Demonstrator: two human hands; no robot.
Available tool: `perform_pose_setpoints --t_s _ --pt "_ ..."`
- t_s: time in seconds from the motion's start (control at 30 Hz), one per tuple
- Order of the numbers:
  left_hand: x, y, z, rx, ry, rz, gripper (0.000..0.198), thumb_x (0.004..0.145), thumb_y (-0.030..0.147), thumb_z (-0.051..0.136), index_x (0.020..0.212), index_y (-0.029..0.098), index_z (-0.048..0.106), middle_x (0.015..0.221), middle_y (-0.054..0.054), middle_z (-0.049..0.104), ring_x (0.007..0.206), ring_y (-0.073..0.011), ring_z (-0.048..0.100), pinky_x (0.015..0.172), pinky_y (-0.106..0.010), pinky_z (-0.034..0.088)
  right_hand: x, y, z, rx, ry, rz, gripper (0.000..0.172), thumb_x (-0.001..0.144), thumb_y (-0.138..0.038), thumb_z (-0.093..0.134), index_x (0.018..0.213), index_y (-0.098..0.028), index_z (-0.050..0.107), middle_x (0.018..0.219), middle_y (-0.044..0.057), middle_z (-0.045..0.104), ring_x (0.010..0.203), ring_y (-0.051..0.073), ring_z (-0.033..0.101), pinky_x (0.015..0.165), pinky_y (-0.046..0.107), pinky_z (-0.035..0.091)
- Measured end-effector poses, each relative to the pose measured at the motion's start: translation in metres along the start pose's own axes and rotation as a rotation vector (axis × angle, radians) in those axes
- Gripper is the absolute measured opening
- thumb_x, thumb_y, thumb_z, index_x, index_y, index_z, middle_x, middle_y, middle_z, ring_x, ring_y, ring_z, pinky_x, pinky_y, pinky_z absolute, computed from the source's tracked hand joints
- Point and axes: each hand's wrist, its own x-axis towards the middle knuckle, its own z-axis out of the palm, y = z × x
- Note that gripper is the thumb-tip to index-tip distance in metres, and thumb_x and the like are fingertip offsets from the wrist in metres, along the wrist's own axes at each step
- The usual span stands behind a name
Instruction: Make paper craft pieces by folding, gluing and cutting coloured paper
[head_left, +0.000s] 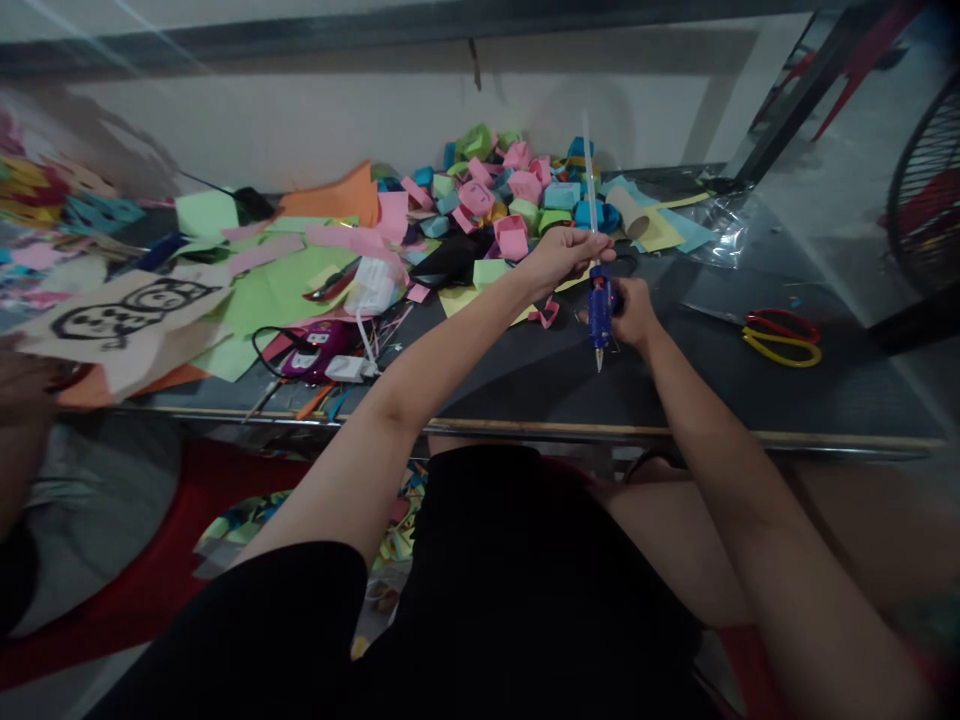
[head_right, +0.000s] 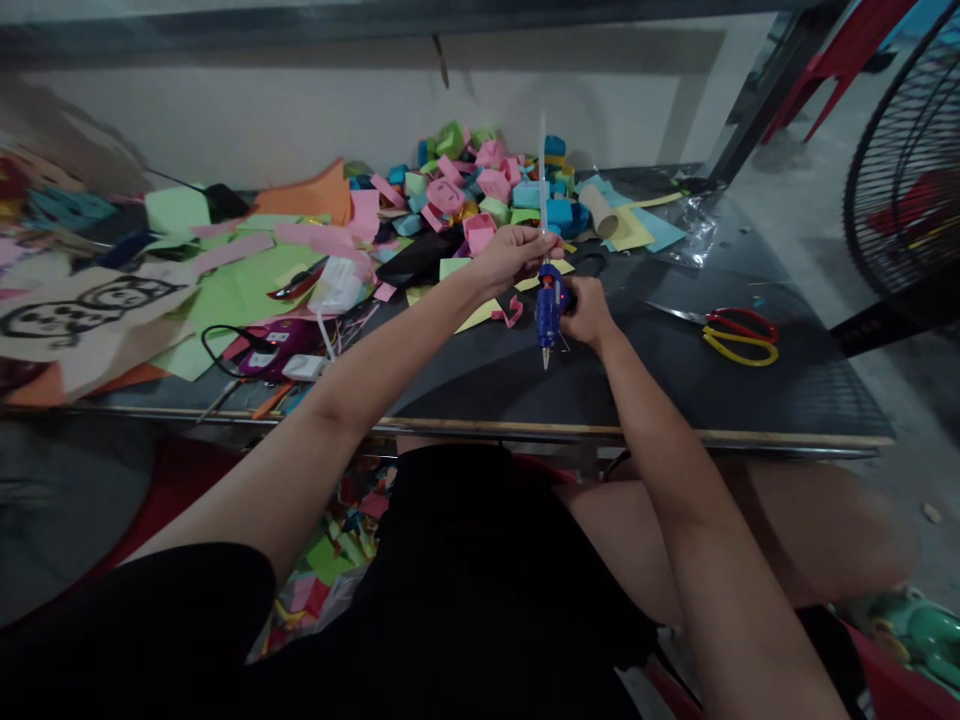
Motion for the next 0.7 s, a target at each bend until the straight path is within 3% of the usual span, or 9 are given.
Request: perform_pose_setpoints --t_s 0.17,0.43,0.7 --pt "-0.003 0.002 0.003 0.027 0.012 0.027 0.017 0.098 0.021 0.069 0.084 0.012 0.069 0.073 0.002 0.068 0.051 -0.0004 0.042 0.05 -0.017 0.03 0.002 -0.003 0.0 0.004 -0.007 -0.02 0.052 0.06 -0.065 0.08 0.061 -0.023 0.05 0.057 -0.002 0.047 0.057 0.012 0.037 0.057 0.032 0.036" --pt "0.002 -0.009 -0.002 0.067 -0.001 0.076 0.021 0.099 0.032 0.069 0.087 0.015 0.069 0.081 -0.002 0.073 0.057 -0.0048 0.05 0.052 -0.02 0.034 0.002 -0.004 0.0 0.035 -0.015 -0.025 0.049 0.063 -0.063 0.081 0.06 -0.023 0.052 0.055 -0.002 0.046 0.054 0.013 0.04 0.055 0.033 0.037" --pt "0.003 -0.014 -0.002 0.087 -0.004 0.081 0.021 0.1 0.032 0.067 0.088 0.015 0.07 0.081 -0.001 0.072 0.059 -0.0046 0.052 0.054 -0.02 0.038 0.002 -0.004 0.0 0.023 -0.015 -0.03 0.044 0.062 -0.057 0.08 0.059 -0.024 0.051 0.056 -0.002 0.047 0.055 0.014 0.039 0.057 0.034 0.037"
